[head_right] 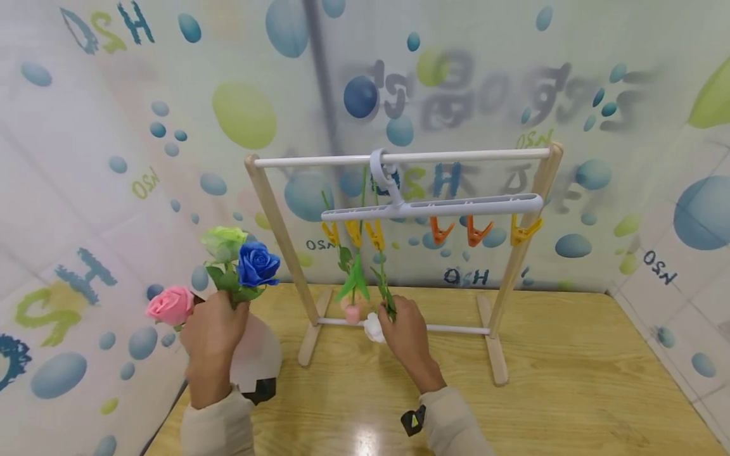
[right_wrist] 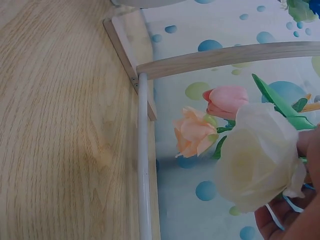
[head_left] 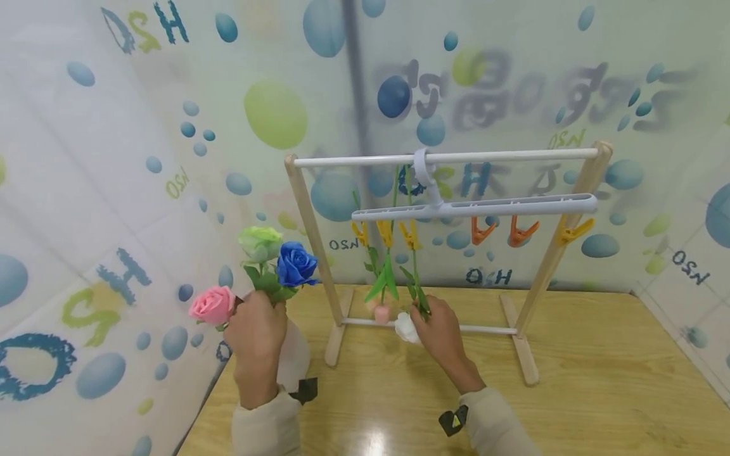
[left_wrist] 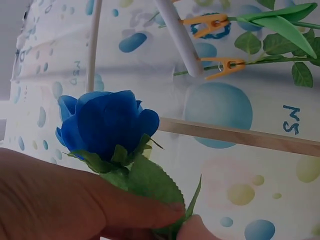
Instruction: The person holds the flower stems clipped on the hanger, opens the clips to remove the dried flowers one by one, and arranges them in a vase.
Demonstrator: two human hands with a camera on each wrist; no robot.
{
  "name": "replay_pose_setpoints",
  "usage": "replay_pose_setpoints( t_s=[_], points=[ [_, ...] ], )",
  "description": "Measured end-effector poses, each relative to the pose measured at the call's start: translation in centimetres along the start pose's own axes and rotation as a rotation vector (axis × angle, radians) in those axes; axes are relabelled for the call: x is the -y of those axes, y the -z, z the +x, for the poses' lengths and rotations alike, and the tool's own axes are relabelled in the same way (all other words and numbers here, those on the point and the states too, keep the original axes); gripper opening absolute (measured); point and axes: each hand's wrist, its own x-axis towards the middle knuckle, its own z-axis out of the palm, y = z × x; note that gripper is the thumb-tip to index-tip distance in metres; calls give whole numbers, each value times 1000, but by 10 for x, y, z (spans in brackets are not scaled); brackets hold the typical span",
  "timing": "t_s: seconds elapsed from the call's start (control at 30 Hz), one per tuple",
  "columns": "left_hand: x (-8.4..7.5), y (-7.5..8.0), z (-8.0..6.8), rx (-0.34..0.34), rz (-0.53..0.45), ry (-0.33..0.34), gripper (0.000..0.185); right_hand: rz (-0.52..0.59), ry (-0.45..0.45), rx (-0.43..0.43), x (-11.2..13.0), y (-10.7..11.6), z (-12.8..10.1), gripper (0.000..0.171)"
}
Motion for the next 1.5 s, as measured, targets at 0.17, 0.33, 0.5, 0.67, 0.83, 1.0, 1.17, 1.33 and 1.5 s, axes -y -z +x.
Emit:
replay_pose_setpoints(
  t_s=[0.17, 0.33, 0.5, 0.67, 0.83, 1.0, 1.17, 1.33, 1.5],
  points=[
    [5, 9, -6, 97, -2, 16, 39, 4, 6, 6, 1, 2, 0, 11],
    [5, 22, -16, 64, -73, 2, 28, 8, 10, 1, 1, 2, 0, 10],
    [-7, 23, -29, -284, -225, -39, 27, 15, 22, -7, 1, 2, 0, 9],
    [-38, 4, -33, -671, -394, -358, 20, 17, 26, 0, 1, 3, 0, 11],
    [-73, -21, -31, -628, -436, -638, 18, 36, 9, 19, 1, 4, 0, 15],
    [-101, -40, -23, -518, -428, -711, 18, 48, 19, 22, -1, 4, -2, 20],
    [-130, -57, -10, -394, -361, -726, 24, 53, 50, 10, -1, 5, -3, 21],
    [-149, -72, 0, -240, -286, -623, 43, 67, 51, 33, 1, 5, -5, 20],
    [-158, -79, 6, -211, -214, -563, 53, 73, 48, 53, 2, 6, -6, 20]
  ],
)
